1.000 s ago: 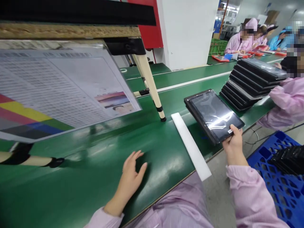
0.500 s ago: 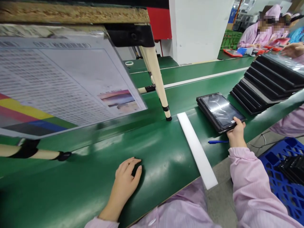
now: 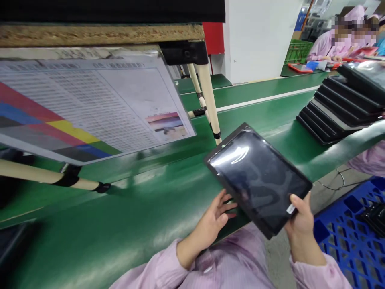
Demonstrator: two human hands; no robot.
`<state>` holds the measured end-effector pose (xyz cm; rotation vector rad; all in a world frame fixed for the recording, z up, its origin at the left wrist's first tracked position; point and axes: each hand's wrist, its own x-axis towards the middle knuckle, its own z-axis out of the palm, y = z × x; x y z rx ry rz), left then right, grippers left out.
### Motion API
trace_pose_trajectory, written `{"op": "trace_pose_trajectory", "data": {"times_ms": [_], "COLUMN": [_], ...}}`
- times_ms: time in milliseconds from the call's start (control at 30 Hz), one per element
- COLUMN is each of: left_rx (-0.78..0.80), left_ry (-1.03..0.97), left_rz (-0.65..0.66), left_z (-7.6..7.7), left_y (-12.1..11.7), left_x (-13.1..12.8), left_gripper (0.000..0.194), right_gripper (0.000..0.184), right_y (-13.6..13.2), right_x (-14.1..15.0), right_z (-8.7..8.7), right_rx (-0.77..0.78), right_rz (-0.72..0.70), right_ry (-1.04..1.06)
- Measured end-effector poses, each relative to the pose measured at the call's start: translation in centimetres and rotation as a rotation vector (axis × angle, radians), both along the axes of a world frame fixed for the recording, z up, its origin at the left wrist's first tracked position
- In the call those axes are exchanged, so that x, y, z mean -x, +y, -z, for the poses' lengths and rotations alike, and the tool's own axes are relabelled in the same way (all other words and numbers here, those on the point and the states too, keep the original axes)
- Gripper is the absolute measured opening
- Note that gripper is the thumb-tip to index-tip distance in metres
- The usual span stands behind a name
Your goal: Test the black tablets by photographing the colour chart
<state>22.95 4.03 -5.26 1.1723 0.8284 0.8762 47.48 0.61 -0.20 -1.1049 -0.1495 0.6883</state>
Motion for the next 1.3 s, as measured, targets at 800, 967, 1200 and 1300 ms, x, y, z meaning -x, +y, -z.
{"op": "trace_pose_trajectory", "data": {"times_ms": [800, 967, 1200, 1300], "left_rx": [0.262, 0.336, 0.374, 0.390], "left_ry": [0.488, 0.380, 0.075, -0.004], "left_rz": [-0.403, -0.406, -0.573, -0.603], "left_z": [-1.9, -1.0, -2.6, -4.2], "left_y": [1.6, 1.0, 1.2, 0.5], "left_x": [13.2, 12.3, 11.6, 12.6], "left_gripper": [0.048, 0.057, 0.057, 0.058], "right_gripper": [0.042, 0.045, 0.046, 0.061], "right_y": [-2.6, -2.8, -2.8, -2.2], "right_x": [13.3, 13.1, 12.9, 13.1], "right_z": [5.9, 6.0, 5.8, 5.5], "right_rx": [0.071, 0.073, 0.118, 0.201], "right_rz": [-0.564, -0.555, -0.625, -0.555], "right_ry": [0.358, 0.367, 0.302, 0.250]}}
